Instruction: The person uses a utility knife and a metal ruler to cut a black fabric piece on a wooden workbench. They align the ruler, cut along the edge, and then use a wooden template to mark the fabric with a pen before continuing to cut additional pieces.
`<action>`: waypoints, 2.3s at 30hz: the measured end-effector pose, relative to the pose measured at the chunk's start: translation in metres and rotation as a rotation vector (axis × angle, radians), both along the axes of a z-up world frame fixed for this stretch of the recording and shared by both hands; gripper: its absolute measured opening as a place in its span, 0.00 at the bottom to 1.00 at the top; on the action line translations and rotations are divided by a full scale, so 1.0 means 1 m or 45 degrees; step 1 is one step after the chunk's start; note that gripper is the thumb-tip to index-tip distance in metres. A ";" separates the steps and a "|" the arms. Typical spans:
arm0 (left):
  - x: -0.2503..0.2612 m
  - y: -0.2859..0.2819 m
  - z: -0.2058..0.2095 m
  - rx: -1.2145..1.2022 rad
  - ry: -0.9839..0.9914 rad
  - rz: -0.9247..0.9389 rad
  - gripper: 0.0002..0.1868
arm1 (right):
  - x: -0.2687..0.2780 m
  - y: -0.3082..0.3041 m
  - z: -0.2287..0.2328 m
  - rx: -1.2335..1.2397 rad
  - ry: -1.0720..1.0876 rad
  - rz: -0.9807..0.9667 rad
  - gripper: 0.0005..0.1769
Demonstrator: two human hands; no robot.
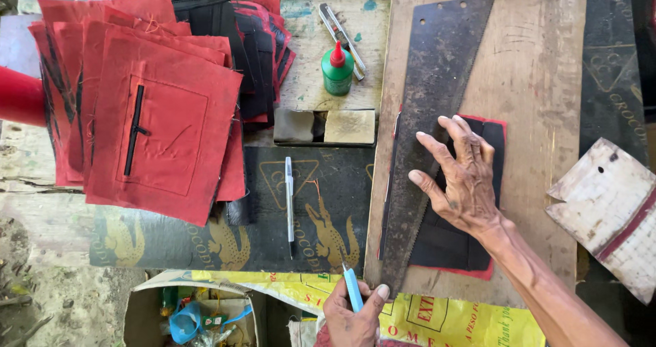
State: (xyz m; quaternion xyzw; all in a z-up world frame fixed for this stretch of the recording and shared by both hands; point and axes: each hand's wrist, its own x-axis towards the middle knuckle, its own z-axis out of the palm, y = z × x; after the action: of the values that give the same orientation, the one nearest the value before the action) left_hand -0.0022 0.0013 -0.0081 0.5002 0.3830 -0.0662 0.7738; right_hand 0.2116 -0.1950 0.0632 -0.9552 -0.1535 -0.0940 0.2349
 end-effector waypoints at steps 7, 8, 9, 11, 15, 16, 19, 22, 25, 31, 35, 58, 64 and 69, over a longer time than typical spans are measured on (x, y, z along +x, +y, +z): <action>0.008 0.009 0.017 -0.130 0.282 -0.119 0.15 | 0.001 0.004 0.002 -0.055 0.025 0.001 0.35; 0.011 0.009 0.020 -0.133 0.249 -0.113 0.15 | 0.002 0.004 0.002 -0.057 0.028 0.000 0.35; 0.014 0.008 0.022 -0.136 0.216 -0.108 0.15 | 0.002 0.005 0.001 -0.059 0.031 -0.001 0.35; 0.016 0.008 0.027 -0.140 0.218 -0.105 0.15 | 0.001 0.005 0.001 -0.058 0.039 -0.004 0.35; 0.019 0.008 0.033 -0.114 0.274 -0.102 0.16 | 0.001 0.004 0.002 -0.053 0.044 -0.003 0.35; 0.020 0.006 0.032 -0.102 0.267 -0.099 0.16 | 0.001 0.004 0.002 -0.055 0.043 -0.001 0.35; 0.021 0.001 0.029 -0.149 0.119 0.049 0.14 | 0.002 0.005 0.001 -0.053 0.054 0.004 0.36; 0.018 0.001 0.029 -0.137 0.120 0.006 0.15 | 0.002 0.005 0.002 -0.048 0.071 0.006 0.36; 0.015 0.004 0.027 0.087 0.115 -0.168 0.16 | 0.002 0.003 0.001 -0.052 0.080 0.024 0.36; 0.016 0.004 0.031 0.155 0.118 -0.216 0.18 | 0.002 0.003 0.001 -0.047 0.086 0.025 0.36; 0.018 0.006 0.035 0.120 0.072 -0.231 0.14 | 0.002 0.003 0.000 -0.045 0.080 0.022 0.36; 0.024 0.004 0.039 0.052 0.077 -0.181 0.11 | 0.002 0.003 -0.002 -0.065 0.076 0.016 0.36; 0.019 0.004 0.031 0.079 0.140 -0.191 0.11 | 0.002 0.004 -0.001 -0.070 0.064 0.019 0.36; 0.012 -0.001 0.013 0.077 0.069 -0.095 0.12 | 0.003 0.005 0.002 -0.100 0.084 0.022 0.38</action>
State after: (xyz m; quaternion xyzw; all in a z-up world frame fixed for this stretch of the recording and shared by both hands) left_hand 0.0095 0.0005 0.0046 0.5354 0.3868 -0.0969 0.7445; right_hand 0.2141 -0.1897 0.0656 -0.9649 -0.1576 -0.0542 0.2031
